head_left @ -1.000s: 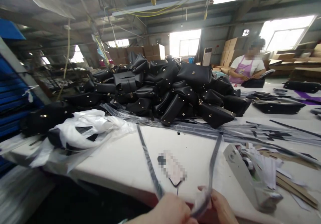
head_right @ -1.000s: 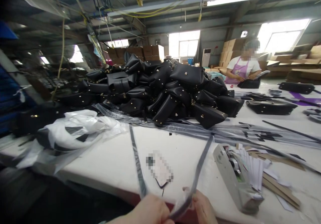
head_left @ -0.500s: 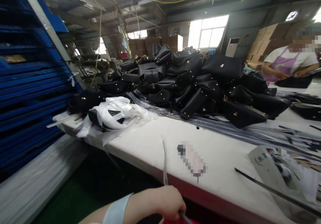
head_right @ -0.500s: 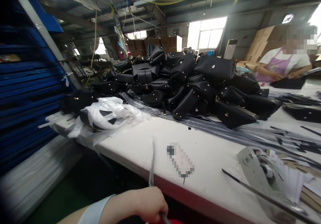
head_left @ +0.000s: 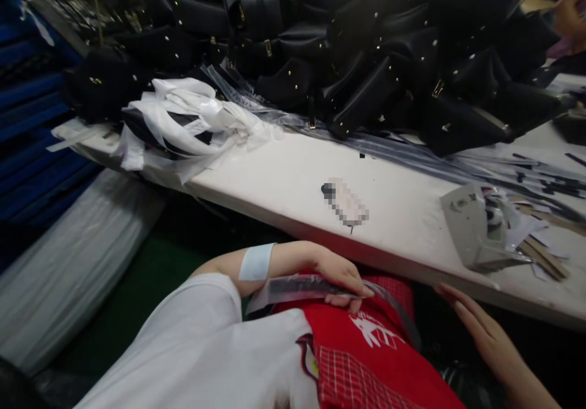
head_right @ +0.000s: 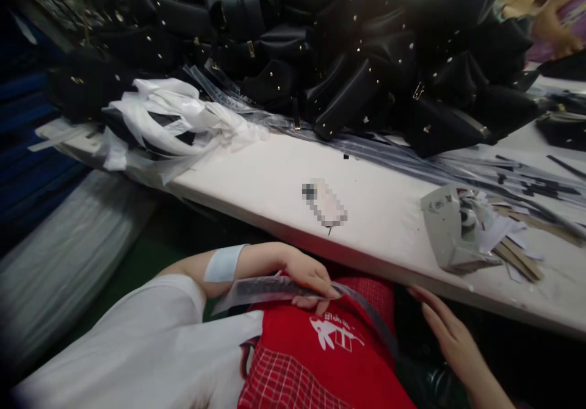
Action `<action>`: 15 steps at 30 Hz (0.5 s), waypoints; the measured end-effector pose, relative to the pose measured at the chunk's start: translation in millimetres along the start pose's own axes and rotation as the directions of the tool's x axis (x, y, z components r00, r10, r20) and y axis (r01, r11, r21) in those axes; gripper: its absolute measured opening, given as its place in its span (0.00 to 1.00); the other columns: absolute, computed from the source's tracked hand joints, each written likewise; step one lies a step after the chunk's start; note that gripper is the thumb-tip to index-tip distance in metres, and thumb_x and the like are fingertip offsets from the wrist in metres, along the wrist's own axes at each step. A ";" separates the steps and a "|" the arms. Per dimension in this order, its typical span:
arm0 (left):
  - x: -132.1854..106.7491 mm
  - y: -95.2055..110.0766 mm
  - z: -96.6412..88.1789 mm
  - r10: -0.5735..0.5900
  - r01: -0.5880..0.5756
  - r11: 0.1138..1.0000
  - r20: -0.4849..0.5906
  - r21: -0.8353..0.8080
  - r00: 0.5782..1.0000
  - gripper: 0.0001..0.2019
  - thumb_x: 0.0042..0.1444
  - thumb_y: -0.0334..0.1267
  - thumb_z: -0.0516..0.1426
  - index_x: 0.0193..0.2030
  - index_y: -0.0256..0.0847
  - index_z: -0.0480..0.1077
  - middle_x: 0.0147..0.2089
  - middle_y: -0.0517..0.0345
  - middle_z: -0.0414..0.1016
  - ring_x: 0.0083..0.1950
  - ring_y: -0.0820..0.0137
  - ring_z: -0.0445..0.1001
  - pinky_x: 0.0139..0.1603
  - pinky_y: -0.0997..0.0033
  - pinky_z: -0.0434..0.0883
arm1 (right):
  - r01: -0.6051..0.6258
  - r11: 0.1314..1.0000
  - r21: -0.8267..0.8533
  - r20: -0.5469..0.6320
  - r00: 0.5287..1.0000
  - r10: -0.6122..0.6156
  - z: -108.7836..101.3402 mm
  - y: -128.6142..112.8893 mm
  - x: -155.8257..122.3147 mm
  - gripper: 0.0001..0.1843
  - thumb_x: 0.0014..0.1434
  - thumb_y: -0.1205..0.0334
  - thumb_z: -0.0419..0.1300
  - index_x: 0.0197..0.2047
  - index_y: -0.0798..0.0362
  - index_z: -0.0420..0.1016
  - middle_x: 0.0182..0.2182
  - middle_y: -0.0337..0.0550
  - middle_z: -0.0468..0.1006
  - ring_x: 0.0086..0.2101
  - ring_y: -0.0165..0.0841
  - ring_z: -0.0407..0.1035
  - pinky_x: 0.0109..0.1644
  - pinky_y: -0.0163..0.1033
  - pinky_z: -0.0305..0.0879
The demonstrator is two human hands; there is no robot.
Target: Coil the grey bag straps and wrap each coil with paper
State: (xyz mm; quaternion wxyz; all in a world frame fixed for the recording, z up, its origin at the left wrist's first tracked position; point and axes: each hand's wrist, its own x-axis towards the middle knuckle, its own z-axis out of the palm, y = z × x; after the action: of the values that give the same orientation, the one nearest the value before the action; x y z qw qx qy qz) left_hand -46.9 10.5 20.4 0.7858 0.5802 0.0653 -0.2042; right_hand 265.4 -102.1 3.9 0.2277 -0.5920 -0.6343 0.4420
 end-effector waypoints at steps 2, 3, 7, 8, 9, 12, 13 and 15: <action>10.1 8.8 1.6 0.084 -0.087 0.992 -0.034 -0.096 0.996 0.24 0.57 0.60 0.54 0.34 0.38 0.77 0.21 0.58 0.72 0.24 0.70 0.72 0.29 0.71 0.71 | 0.044 0.997 0.061 0.148 0.988 -0.053 15.1 -21.9 11.2 0.27 0.66 0.42 0.46 0.57 0.49 0.69 0.52 0.52 0.74 0.52 0.45 0.68 0.56 0.46 0.64; 11.5 11.9 2.2 0.101 -0.106 0.987 -0.046 -0.124 0.994 0.23 0.56 0.59 0.55 0.34 0.38 0.76 0.22 0.59 0.73 0.25 0.70 0.72 0.30 0.71 0.71 | 0.058 0.996 0.072 0.231 0.970 -0.073 23.0 -34.2 20.5 0.28 0.65 0.41 0.46 0.55 0.51 0.72 0.49 0.53 0.76 0.50 0.46 0.69 0.56 0.47 0.64; -1.0 9.3 4.2 0.089 -0.097 0.984 -0.057 -0.151 0.994 0.19 0.54 0.55 0.59 0.32 0.38 0.74 0.24 0.60 0.74 0.26 0.71 0.72 0.32 0.72 0.71 | 0.059 0.991 0.118 0.527 0.842 -0.113 44.4 -70.4 49.6 0.29 0.61 0.37 0.51 0.42 0.55 0.78 0.39 0.49 0.78 0.39 0.41 0.71 0.44 0.41 0.68; -4.8 4.9 5.1 0.075 -0.087 0.985 -0.084 -0.151 0.994 0.19 0.53 0.55 0.60 0.31 0.38 0.73 0.24 0.61 0.74 0.26 0.72 0.72 0.31 0.73 0.71 | 0.045 0.986 0.161 0.586 0.799 -0.133 47.6 -73.8 51.5 0.30 0.59 0.36 0.52 0.42 0.55 0.77 0.38 0.48 0.78 0.38 0.40 0.70 0.42 0.40 0.67; -7.4 -0.1 5.9 0.062 -0.079 0.986 -0.116 -0.146 0.991 0.19 0.53 0.55 0.60 0.31 0.38 0.73 0.23 0.62 0.73 0.26 0.72 0.72 0.30 0.73 0.70 | 0.015 0.980 0.197 0.627 0.767 -0.137 50.5 -75.0 51.6 0.30 0.59 0.35 0.53 0.41 0.55 0.76 0.37 0.47 0.77 0.36 0.38 0.70 0.39 0.38 0.67; -9.6 -14.0 6.7 0.044 -0.069 0.989 -0.185 -0.130 0.982 0.19 0.53 0.56 0.60 0.33 0.39 0.73 0.24 0.62 0.75 0.27 0.71 0.73 0.31 0.73 0.71 | -0.162 0.963 0.216 0.658 0.753 -0.021 56.1 -70.4 47.2 0.29 0.60 0.36 0.52 0.35 0.55 0.73 0.23 0.39 0.71 0.22 0.28 0.62 0.25 0.32 0.60; -9.7 -16.8 5.9 0.035 -0.058 0.990 -0.171 -0.129 0.985 0.20 0.53 0.56 0.60 0.33 0.38 0.73 0.25 0.60 0.75 0.27 0.70 0.74 0.32 0.72 0.72 | -0.219 0.952 0.212 0.641 0.767 0.034 55.2 -67.6 46.3 0.28 0.60 0.36 0.51 0.32 0.55 0.71 0.18 0.35 0.66 0.17 0.25 0.56 0.20 0.30 0.55; -11.0 -18.5 2.7 -0.008 -0.004 0.991 -0.093 -0.135 0.996 0.21 0.53 0.57 0.59 0.35 0.37 0.74 0.26 0.57 0.77 0.30 0.68 0.76 0.35 0.69 0.73 | -0.262 0.944 0.201 0.582 0.807 0.100 47.8 -62.3 46.7 0.29 0.59 0.35 0.52 0.28 0.54 0.68 0.13 0.30 0.57 0.14 0.23 0.48 0.17 0.30 0.47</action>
State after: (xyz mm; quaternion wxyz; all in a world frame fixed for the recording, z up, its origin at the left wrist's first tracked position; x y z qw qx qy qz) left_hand -64.6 6.2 8.7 0.8190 0.5346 0.1160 -0.1729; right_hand 183.2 -65.8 20.5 0.0655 -0.4562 -0.5465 0.6992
